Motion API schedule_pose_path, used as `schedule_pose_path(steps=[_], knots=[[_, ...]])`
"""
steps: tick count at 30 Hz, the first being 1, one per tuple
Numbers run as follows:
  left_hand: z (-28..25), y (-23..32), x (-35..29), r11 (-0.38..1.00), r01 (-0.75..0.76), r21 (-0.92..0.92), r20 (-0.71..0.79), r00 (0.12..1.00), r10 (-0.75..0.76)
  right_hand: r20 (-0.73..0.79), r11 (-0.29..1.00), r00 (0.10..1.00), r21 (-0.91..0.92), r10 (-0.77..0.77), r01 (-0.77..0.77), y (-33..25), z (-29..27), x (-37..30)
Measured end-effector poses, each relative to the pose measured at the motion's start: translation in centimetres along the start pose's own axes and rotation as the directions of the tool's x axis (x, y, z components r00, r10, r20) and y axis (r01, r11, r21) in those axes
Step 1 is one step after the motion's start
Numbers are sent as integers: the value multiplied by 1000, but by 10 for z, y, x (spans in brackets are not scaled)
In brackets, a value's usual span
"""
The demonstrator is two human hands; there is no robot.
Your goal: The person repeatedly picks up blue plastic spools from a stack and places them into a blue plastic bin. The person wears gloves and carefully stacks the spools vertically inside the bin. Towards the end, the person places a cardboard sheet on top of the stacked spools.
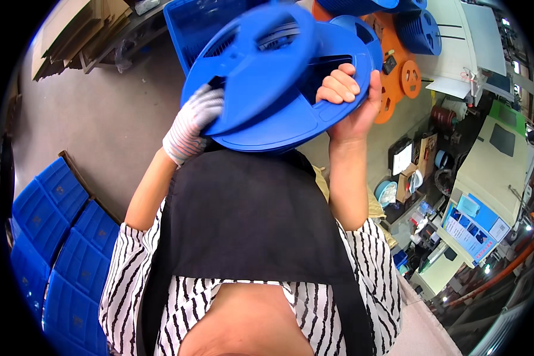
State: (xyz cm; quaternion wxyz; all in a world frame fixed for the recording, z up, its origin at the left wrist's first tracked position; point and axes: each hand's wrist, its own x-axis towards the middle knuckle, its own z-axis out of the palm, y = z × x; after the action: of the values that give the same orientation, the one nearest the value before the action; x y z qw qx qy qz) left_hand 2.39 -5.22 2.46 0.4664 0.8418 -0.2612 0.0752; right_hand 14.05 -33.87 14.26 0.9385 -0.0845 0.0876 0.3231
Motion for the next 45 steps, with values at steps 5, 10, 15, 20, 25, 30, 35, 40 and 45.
schedule_pose_path(steps=[5, 10, 15, 20, 25, 30, 35, 40, 45], knots=[[-12, 7, -3, 875, 253, -413, 90, 967, -237, -70, 991, 997, -134, -16, 7, -11, -5, 7], [-44, 15, -9, 218, 283, -934, 87, 771, -630, -321, 917, 925, -394, -203, 64, 10, 0, 9], [-65, -25, -57, -193, -144, -971, 12, 772, -636, -400, 889, 880, -455, -257, 53, 7, -33, -22], [-64, -30, -96, -146, -437, -887, -151, 574, -805, -269, 939, 938, -319, -219, 128, 10, -41, -49], [-54, -28, -123, -144, -575, -805, -194, 484, -853, -192, 924, 951, -347, -240, 164, 9, -34, -56], [-61, -32, -126, -213, -639, -739, -199, 509, -838, -99, 901, 959, -378, -267, 212, 4, -25, -62], [-71, -19, -88, 107, -348, -931, -293, 543, -787, -25, 930, 970, -291, -240, 223, -6, -31, -65], [-26, -15, -37, 546, 426, -721, -242, 584, -775, 20, 967, 971, -91, -238, 239, -3, -30, -56], [0, 3, -45, 749, 433, -501, -183, 793, -581, -83, 974, 971, -4, -224, 225, -1, -18, -42]])
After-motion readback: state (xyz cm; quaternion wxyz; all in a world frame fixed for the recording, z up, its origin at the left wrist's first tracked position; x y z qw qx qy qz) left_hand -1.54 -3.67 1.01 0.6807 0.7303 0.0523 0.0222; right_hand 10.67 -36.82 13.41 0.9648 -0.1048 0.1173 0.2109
